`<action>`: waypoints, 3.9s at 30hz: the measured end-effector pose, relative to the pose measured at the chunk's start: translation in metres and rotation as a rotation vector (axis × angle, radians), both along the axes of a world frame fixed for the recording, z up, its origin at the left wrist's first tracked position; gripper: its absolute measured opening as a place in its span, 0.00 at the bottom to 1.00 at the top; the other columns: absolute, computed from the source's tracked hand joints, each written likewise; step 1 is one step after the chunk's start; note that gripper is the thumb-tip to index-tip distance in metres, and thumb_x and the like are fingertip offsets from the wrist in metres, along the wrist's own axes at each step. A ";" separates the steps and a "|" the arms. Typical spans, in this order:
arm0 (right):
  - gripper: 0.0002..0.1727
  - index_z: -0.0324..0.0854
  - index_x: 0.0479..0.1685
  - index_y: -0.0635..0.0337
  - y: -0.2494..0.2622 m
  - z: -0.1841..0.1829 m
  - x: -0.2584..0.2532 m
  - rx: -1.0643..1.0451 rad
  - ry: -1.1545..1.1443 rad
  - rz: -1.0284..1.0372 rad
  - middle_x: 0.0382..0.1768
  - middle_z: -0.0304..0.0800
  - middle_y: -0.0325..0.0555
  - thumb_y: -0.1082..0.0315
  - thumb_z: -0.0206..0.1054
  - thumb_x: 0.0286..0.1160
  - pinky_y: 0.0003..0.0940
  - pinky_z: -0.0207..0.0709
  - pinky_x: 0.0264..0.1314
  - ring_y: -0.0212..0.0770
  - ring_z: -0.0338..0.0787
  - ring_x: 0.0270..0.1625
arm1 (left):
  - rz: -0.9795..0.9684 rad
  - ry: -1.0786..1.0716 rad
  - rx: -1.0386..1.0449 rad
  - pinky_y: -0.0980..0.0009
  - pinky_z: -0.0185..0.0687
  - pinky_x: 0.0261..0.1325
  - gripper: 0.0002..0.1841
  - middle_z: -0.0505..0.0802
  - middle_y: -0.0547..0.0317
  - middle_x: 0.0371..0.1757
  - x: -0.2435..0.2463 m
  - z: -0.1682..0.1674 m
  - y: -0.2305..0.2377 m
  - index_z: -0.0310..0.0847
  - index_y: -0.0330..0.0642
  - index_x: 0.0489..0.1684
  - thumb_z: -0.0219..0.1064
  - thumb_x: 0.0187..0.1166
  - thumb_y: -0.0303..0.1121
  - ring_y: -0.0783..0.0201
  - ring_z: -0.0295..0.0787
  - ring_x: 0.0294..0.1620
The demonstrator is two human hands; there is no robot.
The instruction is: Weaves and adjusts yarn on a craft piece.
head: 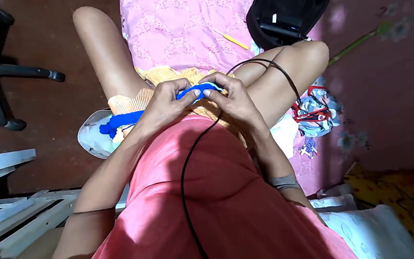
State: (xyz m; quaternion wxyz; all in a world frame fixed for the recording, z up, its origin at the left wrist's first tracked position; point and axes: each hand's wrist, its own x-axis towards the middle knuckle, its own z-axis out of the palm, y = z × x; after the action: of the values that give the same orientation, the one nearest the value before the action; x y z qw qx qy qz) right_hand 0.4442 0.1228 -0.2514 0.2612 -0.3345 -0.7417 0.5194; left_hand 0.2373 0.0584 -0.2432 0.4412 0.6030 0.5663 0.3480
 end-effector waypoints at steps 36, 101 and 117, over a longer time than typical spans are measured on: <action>0.11 0.80 0.46 0.58 0.036 0.010 0.204 -0.154 -0.018 -0.570 0.34 0.93 0.31 0.77 0.53 0.80 0.27 0.90 0.41 0.29 0.92 0.32 | 0.088 0.558 0.059 0.36 0.72 0.58 0.21 0.88 0.36 0.50 -0.086 -0.037 -0.061 0.88 0.35 0.54 0.68 0.80 0.47 0.35 0.84 0.56; 0.17 0.83 0.56 0.66 0.005 0.002 0.136 -0.353 0.167 -0.454 0.46 0.91 0.45 0.83 0.61 0.68 0.23 0.81 0.29 0.28 0.85 0.29 | 0.641 -0.118 -0.361 0.88 0.79 0.38 0.12 0.88 0.78 0.40 -0.196 -0.090 -0.069 0.81 0.47 0.47 0.54 0.74 0.26 0.89 0.82 0.35; 0.19 0.85 0.54 0.64 -0.010 -0.005 0.135 -0.327 0.110 -0.435 0.43 0.93 0.40 0.81 0.57 0.65 0.25 0.85 0.30 0.28 0.88 0.27 | 0.455 0.221 -0.490 0.67 0.73 0.50 0.12 0.85 0.51 0.46 -0.190 -0.059 -0.065 0.80 0.27 0.55 0.51 0.85 0.20 0.72 0.75 0.40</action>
State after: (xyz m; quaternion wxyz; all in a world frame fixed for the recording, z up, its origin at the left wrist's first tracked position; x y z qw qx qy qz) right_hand 0.5793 0.1126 -0.2568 0.3491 -0.4951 -0.5434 0.5812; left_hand 0.0472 -0.0062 -0.3024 0.4200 0.3714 0.7972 0.2240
